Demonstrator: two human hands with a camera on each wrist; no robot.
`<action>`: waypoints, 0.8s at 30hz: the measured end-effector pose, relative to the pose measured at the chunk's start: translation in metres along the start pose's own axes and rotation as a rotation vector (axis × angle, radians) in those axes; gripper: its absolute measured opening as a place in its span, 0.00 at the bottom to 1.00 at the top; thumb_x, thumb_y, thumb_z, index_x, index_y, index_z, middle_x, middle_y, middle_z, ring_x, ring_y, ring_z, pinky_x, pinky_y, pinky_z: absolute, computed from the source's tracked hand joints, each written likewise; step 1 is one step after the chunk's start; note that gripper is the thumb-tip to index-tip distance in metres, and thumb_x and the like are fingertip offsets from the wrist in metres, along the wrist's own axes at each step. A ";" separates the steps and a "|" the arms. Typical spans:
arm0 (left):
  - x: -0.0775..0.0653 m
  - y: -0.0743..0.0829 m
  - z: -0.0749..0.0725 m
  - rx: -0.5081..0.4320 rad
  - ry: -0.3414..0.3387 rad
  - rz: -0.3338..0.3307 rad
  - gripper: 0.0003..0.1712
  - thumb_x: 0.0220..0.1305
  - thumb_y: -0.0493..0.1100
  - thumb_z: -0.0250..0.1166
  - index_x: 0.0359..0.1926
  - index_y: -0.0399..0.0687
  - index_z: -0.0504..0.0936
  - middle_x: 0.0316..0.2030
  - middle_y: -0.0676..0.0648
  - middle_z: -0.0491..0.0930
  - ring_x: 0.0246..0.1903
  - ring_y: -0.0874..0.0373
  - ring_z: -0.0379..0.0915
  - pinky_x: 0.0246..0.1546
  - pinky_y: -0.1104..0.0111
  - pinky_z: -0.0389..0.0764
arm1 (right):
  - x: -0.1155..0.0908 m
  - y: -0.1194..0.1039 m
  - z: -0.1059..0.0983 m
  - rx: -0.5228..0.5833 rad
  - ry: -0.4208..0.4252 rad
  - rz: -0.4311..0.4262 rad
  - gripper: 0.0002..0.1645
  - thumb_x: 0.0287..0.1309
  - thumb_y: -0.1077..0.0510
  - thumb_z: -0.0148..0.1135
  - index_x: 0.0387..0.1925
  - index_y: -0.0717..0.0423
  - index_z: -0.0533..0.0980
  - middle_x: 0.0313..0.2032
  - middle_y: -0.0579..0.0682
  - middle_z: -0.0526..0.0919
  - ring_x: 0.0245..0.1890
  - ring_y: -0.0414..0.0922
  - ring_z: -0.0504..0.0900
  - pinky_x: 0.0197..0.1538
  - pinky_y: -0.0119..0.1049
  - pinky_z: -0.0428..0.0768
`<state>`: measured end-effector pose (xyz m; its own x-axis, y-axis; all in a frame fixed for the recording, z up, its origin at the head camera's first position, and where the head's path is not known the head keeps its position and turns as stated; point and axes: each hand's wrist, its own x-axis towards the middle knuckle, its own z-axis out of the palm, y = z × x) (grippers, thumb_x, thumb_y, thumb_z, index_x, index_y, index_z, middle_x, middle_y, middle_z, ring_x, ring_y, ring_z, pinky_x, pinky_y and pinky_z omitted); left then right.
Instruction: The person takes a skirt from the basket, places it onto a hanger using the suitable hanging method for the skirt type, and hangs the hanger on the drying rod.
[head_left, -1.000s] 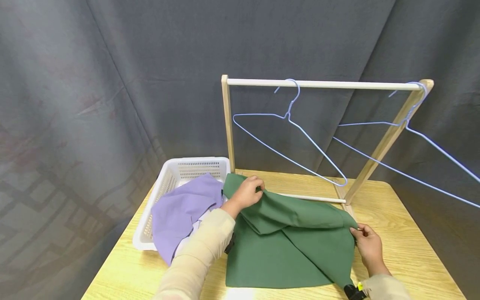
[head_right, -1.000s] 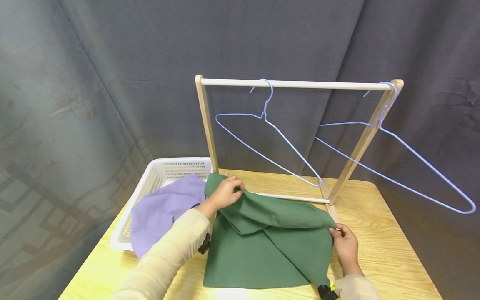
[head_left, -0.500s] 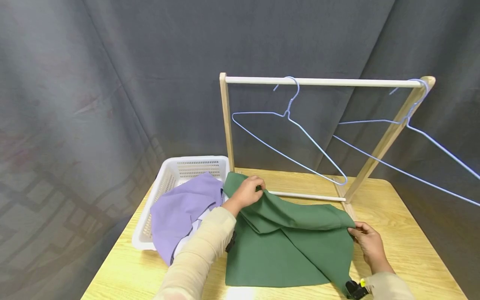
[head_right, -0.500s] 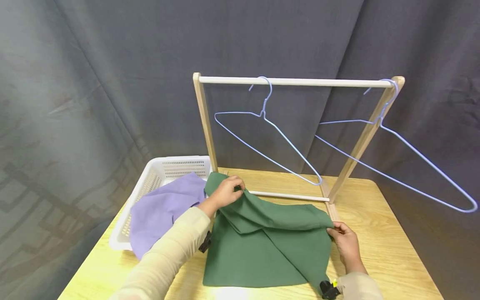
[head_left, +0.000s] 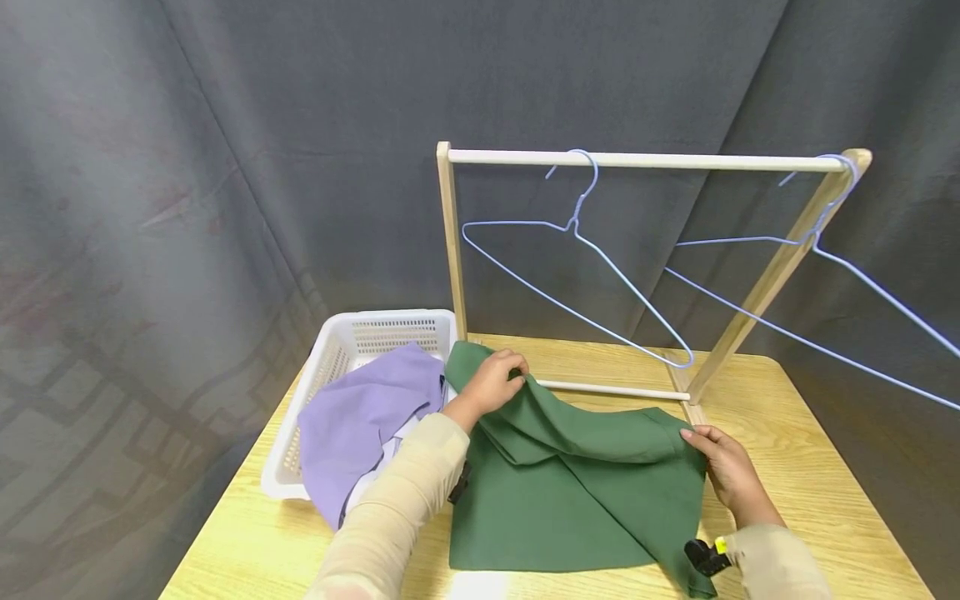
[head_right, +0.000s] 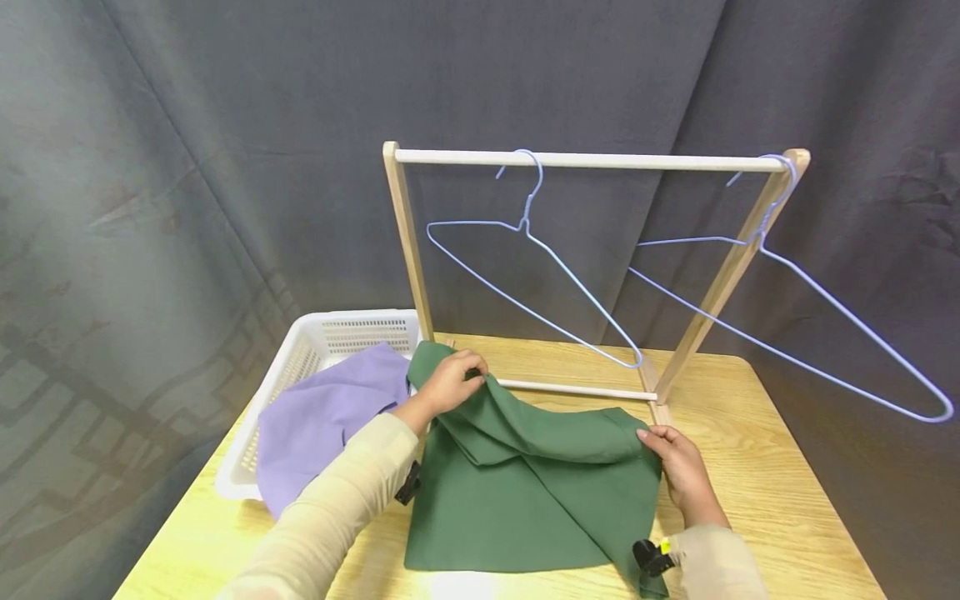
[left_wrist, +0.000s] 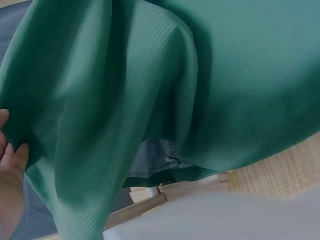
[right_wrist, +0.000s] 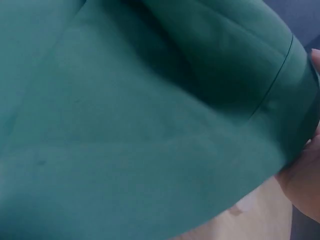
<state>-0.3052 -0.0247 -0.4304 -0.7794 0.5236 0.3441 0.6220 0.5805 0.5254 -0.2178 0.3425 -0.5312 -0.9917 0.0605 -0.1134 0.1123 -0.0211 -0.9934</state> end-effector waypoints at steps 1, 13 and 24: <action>0.000 0.000 0.000 0.007 -0.003 0.003 0.04 0.54 0.33 0.58 0.30 0.45 0.75 0.34 0.49 0.73 0.39 0.55 0.69 0.43 0.68 0.69 | -0.004 -0.012 0.006 -0.019 -0.019 0.016 0.04 0.55 0.52 0.54 0.33 0.46 0.72 0.30 0.39 0.74 0.29 0.36 0.74 0.32 0.32 0.74; -0.002 0.000 -0.007 0.194 -0.097 0.077 0.04 0.57 0.33 0.55 0.33 0.45 0.69 0.32 0.50 0.73 0.38 0.55 0.69 0.40 0.69 0.68 | 0.000 -0.025 0.010 -0.051 0.020 -0.063 0.03 0.53 0.50 0.57 0.26 0.41 0.75 0.27 0.37 0.74 0.26 0.34 0.73 0.27 0.30 0.73; -0.008 -0.008 -0.007 0.456 -0.200 0.102 0.05 0.49 0.33 0.61 0.28 0.47 0.76 0.30 0.51 0.77 0.38 0.56 0.71 0.44 0.70 0.67 | 0.034 0.034 -0.025 0.081 0.149 -0.174 0.04 0.53 0.56 0.57 0.30 0.51 0.73 0.25 0.42 0.73 0.25 0.35 0.72 0.25 0.27 0.71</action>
<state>-0.3050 -0.0379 -0.4317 -0.7109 0.6750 0.1973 0.6987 0.7099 0.0887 -0.2459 0.3690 -0.5694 -0.9748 0.2168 0.0524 -0.0706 -0.0770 -0.9945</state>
